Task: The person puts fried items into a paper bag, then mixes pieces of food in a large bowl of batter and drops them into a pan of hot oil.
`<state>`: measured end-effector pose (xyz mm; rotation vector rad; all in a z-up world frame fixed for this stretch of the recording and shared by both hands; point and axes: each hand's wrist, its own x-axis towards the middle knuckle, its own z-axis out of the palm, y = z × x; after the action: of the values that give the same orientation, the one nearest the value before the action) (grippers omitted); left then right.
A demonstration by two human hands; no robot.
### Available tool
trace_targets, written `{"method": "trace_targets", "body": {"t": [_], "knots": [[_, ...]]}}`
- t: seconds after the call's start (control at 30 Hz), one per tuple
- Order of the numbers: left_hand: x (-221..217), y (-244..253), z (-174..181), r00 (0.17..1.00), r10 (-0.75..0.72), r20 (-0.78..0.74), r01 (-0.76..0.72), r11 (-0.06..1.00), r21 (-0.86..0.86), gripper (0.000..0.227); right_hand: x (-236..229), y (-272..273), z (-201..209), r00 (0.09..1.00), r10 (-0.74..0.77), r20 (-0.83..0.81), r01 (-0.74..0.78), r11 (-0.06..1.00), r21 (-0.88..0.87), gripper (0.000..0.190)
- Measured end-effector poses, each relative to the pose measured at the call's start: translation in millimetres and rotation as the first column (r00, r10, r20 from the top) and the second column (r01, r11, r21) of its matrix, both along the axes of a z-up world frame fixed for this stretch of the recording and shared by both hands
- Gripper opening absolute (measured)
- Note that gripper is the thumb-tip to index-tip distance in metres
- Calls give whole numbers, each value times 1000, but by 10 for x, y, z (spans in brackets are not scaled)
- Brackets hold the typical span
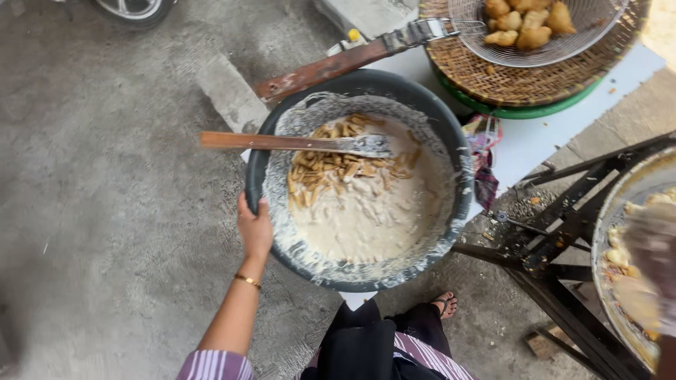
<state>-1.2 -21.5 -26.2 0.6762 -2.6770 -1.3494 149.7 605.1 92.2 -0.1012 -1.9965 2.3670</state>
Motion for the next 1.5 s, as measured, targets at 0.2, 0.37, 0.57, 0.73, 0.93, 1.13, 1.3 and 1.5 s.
{"method": "trace_targets", "body": {"t": [0.2, 0.37, 0.57, 0.73, 0.93, 1.13, 1.3, 1.5], "knots": [[-2, 65, -70, 992, -29, -120, 21, 998, -66, 56, -1015, -2274, -804, 709, 642, 292, -703, 680, 209, 21], [8, 151, 22, 993, -76, -89, 64, 990, -125, 55, -1628, -3346, -2549, 724, 504, 471, -472, -137, 871, 23], [49, 271, 413, 999, -36, 30, 33, 997, 76, 57, -1748, -2952, -2534, 647, 419, 638, -321, -609, 725, 27], [44, 258, 169, 995, -48, -83, 48, 999, 3, 55, -1629, -3583, -1617, 632, 408, 658, -774, 355, 523, 25], [46, 240, 169, 996, -70, -52, 71, 997, 11, 56, -1385, -4195, -2223, 710, 569, 414, -567, 114, 816, 20], [51, 243, 109, 994, -71, -78, 72, 997, 15, 56, -1294, -4174, -1793, 560, 778, 286, -829, 531, 177, 37], [46, 245, 293, 996, -71, -58, 71, 997, 10, 56, -1334, -4145, -1261, 528, 841, 122, -817, 542, -199, 29], [38, 250, 473, 966, -50, 252, 15, 990, 139, 61, -1220, -4121, -1070, 523, 840, 146, -777, 540, -324, 20]]}}
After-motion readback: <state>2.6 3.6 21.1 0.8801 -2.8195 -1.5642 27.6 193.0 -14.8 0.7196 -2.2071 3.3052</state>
